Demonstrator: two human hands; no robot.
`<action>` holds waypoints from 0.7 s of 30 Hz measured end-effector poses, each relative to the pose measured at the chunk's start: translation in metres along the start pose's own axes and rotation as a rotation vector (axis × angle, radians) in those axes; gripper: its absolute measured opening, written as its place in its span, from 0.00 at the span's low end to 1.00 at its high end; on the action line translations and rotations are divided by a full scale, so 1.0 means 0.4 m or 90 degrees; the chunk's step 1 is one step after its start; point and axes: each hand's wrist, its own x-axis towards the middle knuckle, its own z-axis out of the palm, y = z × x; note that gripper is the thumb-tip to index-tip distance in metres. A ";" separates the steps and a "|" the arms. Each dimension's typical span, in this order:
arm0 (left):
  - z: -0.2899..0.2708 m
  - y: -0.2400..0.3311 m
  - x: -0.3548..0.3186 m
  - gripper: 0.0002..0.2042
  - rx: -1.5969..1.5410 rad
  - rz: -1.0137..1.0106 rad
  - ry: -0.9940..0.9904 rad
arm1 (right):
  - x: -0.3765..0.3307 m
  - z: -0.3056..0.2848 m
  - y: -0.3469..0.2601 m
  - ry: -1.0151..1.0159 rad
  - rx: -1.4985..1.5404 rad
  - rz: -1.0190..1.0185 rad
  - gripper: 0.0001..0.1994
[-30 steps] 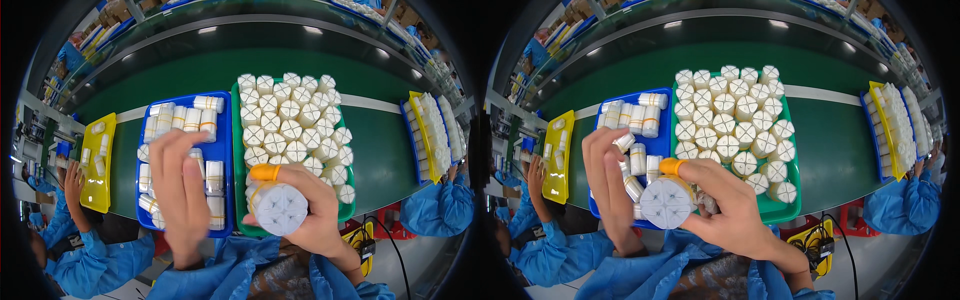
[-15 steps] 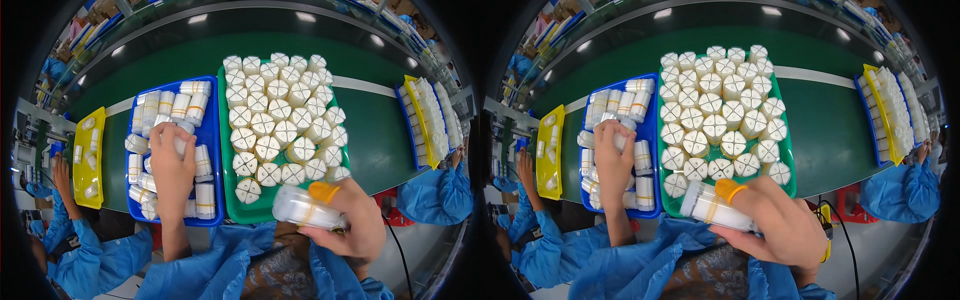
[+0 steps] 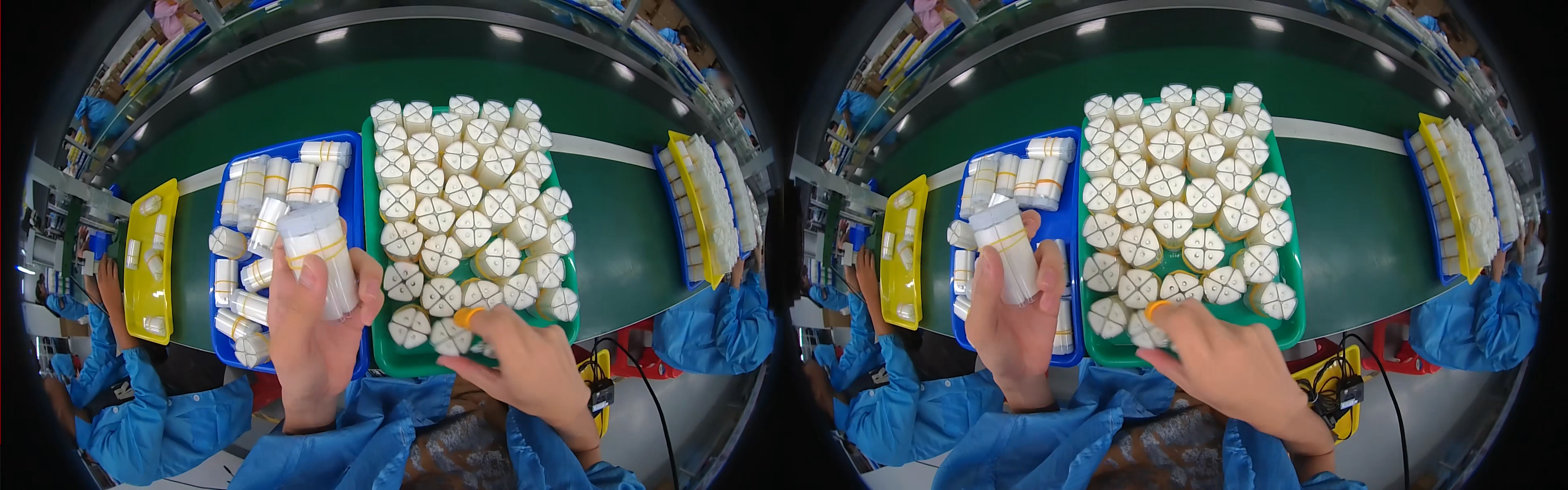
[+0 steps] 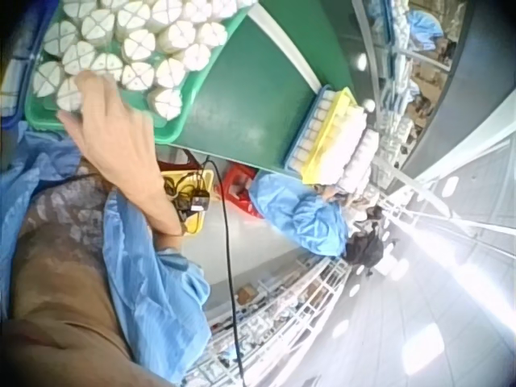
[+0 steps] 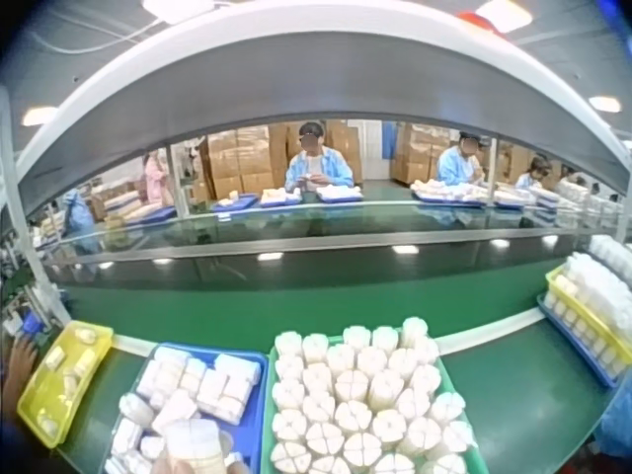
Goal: The worker applies adhesive to small cylindrical components and organizes them into trays on a production line.
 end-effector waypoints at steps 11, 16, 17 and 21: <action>0.046 -0.032 0.015 0.25 -0.017 -0.045 0.028 | -0.021 -0.072 0.032 0.012 0.225 0.130 0.19; 0.083 -0.032 0.032 0.26 0.005 0.001 0.060 | -0.009 -0.069 0.031 0.048 0.296 0.127 0.17; 0.086 -0.029 0.035 0.26 -0.041 -0.031 0.068 | -0.002 -0.072 0.025 0.037 0.328 0.117 0.17; 0.051 -0.041 0.037 0.26 -0.135 -0.037 -0.037 | 0.021 -0.061 0.011 0.031 0.415 0.056 0.17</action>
